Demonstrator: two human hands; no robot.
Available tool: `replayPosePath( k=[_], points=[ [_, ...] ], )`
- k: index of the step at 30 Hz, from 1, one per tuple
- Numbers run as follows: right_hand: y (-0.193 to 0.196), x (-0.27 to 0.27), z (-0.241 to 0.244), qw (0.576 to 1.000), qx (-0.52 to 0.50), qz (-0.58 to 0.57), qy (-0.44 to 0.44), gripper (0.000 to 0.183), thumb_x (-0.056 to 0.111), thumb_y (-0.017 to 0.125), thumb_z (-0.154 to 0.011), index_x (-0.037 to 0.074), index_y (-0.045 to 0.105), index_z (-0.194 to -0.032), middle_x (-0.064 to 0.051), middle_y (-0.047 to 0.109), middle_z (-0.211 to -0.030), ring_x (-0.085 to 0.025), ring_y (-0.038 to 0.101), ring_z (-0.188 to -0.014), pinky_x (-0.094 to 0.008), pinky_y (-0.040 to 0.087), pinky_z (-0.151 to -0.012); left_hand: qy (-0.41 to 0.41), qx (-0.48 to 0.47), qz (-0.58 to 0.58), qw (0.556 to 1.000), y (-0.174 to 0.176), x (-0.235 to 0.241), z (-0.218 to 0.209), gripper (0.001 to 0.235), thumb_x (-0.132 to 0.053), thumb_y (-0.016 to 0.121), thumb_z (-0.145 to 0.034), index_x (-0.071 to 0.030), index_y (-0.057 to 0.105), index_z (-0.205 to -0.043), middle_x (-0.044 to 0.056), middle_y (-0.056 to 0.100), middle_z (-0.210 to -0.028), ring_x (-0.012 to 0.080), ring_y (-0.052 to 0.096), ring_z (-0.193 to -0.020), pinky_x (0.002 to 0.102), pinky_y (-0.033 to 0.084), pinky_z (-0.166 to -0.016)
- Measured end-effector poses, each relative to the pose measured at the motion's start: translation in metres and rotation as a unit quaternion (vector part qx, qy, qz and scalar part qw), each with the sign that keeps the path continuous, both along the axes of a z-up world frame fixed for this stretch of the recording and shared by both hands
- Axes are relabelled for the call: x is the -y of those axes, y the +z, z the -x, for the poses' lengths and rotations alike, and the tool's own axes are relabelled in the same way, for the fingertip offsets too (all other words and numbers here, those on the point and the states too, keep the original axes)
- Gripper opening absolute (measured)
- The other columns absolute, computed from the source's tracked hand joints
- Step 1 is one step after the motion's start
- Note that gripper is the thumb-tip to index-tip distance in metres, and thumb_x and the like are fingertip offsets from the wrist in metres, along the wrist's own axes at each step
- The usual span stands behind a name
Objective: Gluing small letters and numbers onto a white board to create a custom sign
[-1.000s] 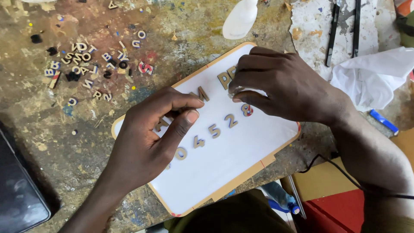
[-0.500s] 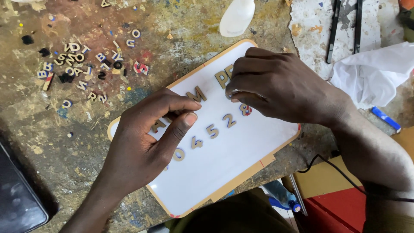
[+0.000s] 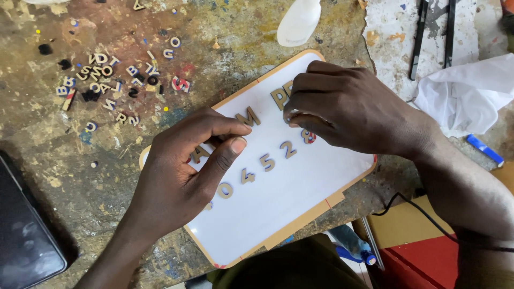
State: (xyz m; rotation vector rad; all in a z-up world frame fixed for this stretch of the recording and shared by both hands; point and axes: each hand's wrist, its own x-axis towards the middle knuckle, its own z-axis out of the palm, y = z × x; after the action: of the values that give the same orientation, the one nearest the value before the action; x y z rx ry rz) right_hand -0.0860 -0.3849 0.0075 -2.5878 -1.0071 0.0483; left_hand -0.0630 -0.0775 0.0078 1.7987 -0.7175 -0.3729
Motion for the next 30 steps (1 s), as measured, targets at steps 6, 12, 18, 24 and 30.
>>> replayPosePath(
  k=[6,12,18,24,30],
  points=[
    [0.005,-0.002,0.0,1.0,0.011,-0.002,-0.002,0.017,0.022,0.068,-0.119,0.008,0.073,-0.111,-0.006,0.072,-0.105,-0.036,0.063,-0.096,-0.049,0.049,-0.08,0.001,0.036,0.009,0.999,0.002,-0.004,-0.004,0.02,-0.016,0.064,-0.112,-0.004,0.078,-0.12,0.008,0.08,-0.116,0.021,0.077,-0.11,0.034,0.057,-0.098],
    [0.015,-0.008,0.003,0.996,0.08,-0.033,-0.004,0.011,0.011,0.074,-0.116,0.005,0.079,-0.108,-0.011,0.073,-0.106,-0.037,0.067,-0.093,-0.047,0.055,-0.084,0.097,0.184,-0.017,0.978,0.019,-0.041,-0.027,0.018,-0.004,0.065,-0.121,0.007,0.077,-0.126,0.019,0.078,-0.12,0.0312,0.074,-0.11,0.042,0.056,-0.098],
    [0.014,-0.022,0.01,0.994,0.068,-0.085,-0.023,0.008,0.009,0.079,-0.111,0.001,0.078,-0.111,-0.012,0.078,-0.105,-0.032,0.073,-0.094,-0.046,0.059,-0.086,0.106,0.281,-0.065,0.951,0.002,-0.074,-0.057,0.008,0.002,0.066,-0.121,0.006,0.074,-0.119,0.02,0.071,-0.108,0.0333,0.066,-0.096,0.044,0.049,-0.079],
    [0.01,-0.028,0.012,0.988,0.07,-0.136,-0.036,0.008,0.008,0.077,-0.111,0.002,0.079,-0.113,-0.012,0.079,-0.105,-0.031,0.074,-0.095,-0.044,0.058,-0.091,0.108,0.304,-0.174,0.931,-0.044,-0.049,-0.057,0.027,-0.004,0.07,-0.111,0.005,0.077,-0.135,0.018,0.062,-0.129,0.0374,0.063,-0.12,0.053,0.058,-0.099],
    [0.012,-0.03,0.014,0.986,0.094,-0.132,-0.031,0.01,0.01,0.076,-0.111,0.001,0.08,-0.113,-0.012,0.081,-0.107,-0.031,0.076,-0.096,-0.044,0.06,-0.09,0.176,0.352,-0.213,0.894,-0.048,-0.069,-0.072,0.05,0.012,0.07,-0.097,-0.007,0.08,-0.142,0.013,0.063,-0.126,0.033,0.058,-0.12,0.05,0.057,-0.107]
  ],
)
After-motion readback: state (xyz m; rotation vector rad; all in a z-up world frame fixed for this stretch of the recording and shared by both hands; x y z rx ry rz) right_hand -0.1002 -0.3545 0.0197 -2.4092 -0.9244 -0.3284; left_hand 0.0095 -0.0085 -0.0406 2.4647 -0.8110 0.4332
